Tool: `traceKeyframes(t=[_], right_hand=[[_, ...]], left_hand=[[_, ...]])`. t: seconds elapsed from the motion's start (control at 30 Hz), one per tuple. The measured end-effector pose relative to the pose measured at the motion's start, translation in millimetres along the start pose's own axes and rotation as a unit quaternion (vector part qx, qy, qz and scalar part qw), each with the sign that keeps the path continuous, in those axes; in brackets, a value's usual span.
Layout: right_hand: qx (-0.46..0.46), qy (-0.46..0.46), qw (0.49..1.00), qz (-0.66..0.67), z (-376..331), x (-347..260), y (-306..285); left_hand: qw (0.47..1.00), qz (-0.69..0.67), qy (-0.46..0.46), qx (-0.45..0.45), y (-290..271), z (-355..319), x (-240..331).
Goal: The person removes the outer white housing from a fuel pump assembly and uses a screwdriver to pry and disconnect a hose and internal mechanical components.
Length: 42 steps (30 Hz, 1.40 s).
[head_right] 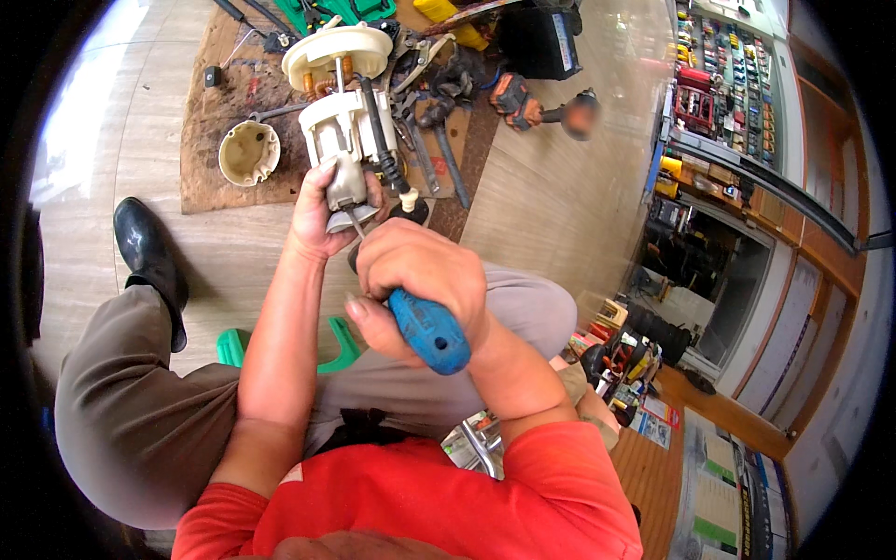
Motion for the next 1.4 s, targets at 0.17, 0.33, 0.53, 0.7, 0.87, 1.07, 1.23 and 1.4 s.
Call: traceKeyframes(t=[0.17, 0.33, 0.53, 0.7, 0.87, 1.07, 1.23, 1.4], right_hand=[[-0.03, -0.002, 1.0, 0.003, -2, 2, 1], [-0.038, -0.022, 0.999, 0.002, -4, 1, 3], [-0.061, -0.031, 0.998, 0.001, -3, -5, 5], [-0.069, -0.047, 0.996, 0.0, 0, -6, 7], [-0.084, -0.059, 0.995, 0.004, -1, -7, 9], [-0.082, -0.044, 0.996, -0.001, 0, -8, 9], [-0.09, -0.009, 0.996, 0.003, -1, -10, 9], [-0.111, -0.002, 0.993, 0.035, -6, -5, 12]], left_hand=[[1.0, -0.012, 0.002, -0.022, 2, 2, 6], [0.998, -0.047, 0.022, -0.022, 10, 0, 12], [0.998, -0.06, 0.016, -0.002, 11, -1, 13], [0.998, -0.063, 0.009, -0.029, 12, 1, 15], [0.997, -0.06, -0.004, -0.048, 13, 1, 17], [0.998, -0.048, 0.005, -0.034, 14, 1, 18], [1.0, 0.009, 0.019, -0.02, 16, 1, 21], [0.999, -0.019, -0.018, -0.039, 14, 0, 21]])
Point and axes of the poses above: each hand's wrist, its own z-axis towards the middle knuckle, its own y-axis out of the palm, x = y × z, the point moved 6 cm from there along z, towards the middle knuckle, and after that the axes turned 15 degrees about -z, right-handed, at the moved point
